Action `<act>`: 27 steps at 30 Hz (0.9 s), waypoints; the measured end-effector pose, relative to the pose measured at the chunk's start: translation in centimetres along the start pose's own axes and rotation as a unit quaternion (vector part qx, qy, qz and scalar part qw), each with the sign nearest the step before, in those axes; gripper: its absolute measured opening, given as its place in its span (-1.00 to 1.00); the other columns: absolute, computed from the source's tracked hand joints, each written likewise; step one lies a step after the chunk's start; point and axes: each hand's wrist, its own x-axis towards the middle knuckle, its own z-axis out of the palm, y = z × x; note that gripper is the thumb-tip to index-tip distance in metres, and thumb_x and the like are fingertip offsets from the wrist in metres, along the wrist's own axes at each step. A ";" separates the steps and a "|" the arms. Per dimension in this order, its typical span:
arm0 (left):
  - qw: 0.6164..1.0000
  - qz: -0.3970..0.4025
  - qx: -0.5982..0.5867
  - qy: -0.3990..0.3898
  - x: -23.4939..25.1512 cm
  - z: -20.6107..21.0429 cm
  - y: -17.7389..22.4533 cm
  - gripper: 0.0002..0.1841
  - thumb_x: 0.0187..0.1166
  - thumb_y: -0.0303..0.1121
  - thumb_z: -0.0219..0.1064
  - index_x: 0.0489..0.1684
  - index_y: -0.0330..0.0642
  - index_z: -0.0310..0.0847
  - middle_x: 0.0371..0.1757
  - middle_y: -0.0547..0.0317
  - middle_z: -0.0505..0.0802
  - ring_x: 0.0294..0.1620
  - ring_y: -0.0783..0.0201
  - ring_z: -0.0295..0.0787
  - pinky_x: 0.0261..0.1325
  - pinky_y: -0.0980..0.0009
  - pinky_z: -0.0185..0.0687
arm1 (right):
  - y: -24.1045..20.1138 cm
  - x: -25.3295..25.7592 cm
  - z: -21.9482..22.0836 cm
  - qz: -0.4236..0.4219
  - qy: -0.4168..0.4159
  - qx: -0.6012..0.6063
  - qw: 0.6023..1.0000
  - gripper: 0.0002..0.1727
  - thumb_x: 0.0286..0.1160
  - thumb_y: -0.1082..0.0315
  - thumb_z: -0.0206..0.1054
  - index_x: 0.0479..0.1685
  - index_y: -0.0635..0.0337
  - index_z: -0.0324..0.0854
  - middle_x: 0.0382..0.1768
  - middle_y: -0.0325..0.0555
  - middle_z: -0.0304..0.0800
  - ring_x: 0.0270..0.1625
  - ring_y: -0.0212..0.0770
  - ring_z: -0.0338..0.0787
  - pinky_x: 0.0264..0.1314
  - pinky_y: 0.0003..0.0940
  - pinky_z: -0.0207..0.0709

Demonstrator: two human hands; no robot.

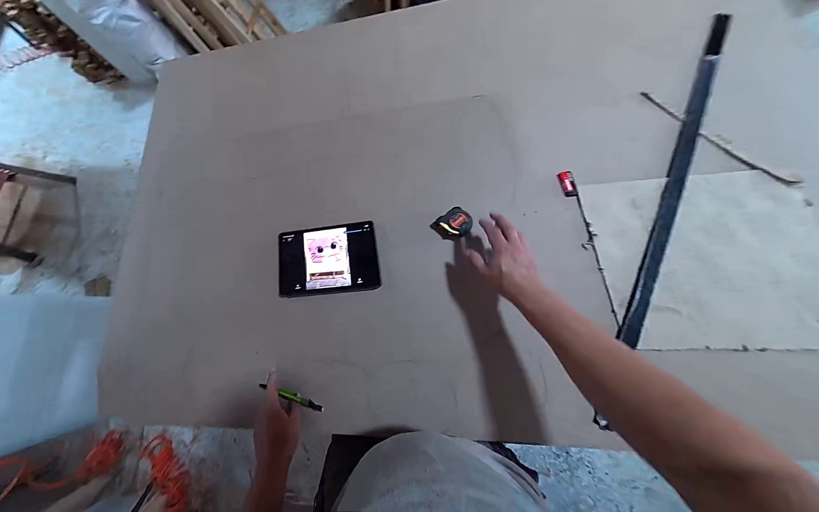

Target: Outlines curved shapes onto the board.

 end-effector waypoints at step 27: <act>0.995 0.044 0.037 -0.085 -0.5 -4.3 -4.8 -0.50 0.72 0.00 0.23 0.59 0.07 0.48 0.25 0.05 0.85 0.05 0.06 0.89 0.21 -0.01 0.78 | -5.8 -31.8 3.1 0.277 -0.029 0.215 0.936 -0.21 0.40 -0.49 0.16 0.31 -0.05 0.72 0.00 -0.13 0.90 -0.01 -0.14 0.89 0.08 0.10 0.74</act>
